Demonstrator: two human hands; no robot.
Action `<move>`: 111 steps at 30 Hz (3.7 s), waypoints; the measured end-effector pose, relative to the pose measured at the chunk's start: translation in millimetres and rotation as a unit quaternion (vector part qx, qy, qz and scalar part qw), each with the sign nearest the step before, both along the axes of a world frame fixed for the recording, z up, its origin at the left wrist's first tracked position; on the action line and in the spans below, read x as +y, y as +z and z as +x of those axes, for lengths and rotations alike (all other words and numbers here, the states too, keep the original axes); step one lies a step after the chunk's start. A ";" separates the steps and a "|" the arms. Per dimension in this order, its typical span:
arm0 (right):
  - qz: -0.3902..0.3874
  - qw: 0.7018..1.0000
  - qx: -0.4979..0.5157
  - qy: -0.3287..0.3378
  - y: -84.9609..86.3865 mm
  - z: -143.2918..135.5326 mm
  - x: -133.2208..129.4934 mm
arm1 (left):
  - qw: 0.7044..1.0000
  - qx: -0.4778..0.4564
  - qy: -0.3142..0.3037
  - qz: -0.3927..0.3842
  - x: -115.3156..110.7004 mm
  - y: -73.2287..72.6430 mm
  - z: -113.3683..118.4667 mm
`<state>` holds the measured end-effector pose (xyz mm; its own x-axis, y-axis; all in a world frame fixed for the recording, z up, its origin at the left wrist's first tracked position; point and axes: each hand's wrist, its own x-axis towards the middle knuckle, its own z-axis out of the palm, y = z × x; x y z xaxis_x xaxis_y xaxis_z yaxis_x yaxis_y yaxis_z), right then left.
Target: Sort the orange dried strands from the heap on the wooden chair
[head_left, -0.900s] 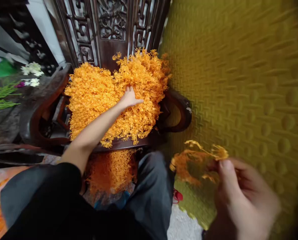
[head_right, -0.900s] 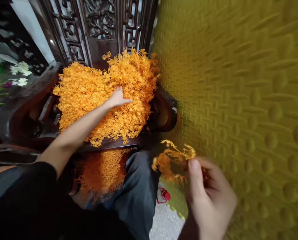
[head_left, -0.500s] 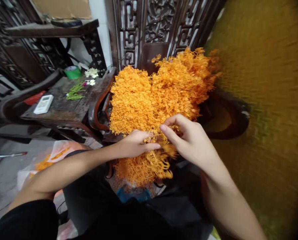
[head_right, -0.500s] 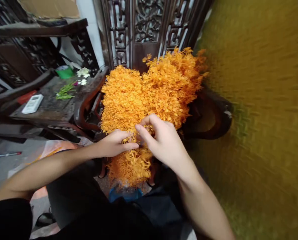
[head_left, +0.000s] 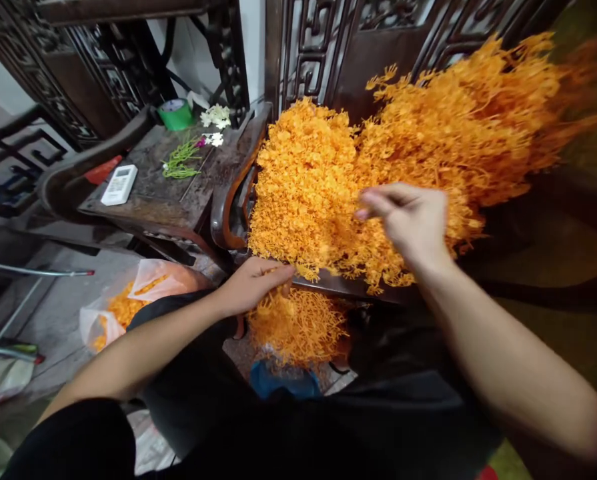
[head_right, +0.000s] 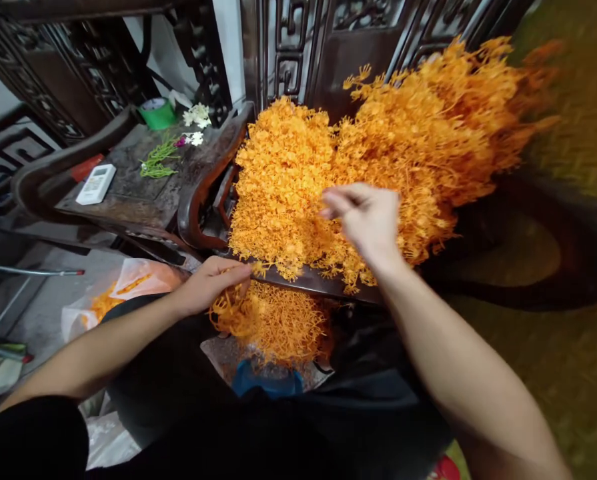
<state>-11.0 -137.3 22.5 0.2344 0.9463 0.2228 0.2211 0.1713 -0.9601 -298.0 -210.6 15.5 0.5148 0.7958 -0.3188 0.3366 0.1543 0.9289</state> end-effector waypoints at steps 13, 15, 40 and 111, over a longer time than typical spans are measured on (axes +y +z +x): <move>-0.207 0.932 0.168 0.246 -51.3 -51.3 -28.7 | 0.996 0.007 0.063 -0.061 7.1 -21.3 -5.2; -0.169 0.951 0.117 0.230 -51.5 -55.9 -27.5 | 0.996 0.008 0.049 -0.068 5.2 -20.7 -2.2; -0.274 0.910 0.222 0.218 -27.7 -29.4 -48.8 | 0.999 0.013 0.042 0.023 -4.2 -2.3 22.5; -0.094 0.964 -0.158 0.190 5.7 -42.4 -69.7 | 0.966 -0.163 0.201 -0.014 19.0 15.1 54.1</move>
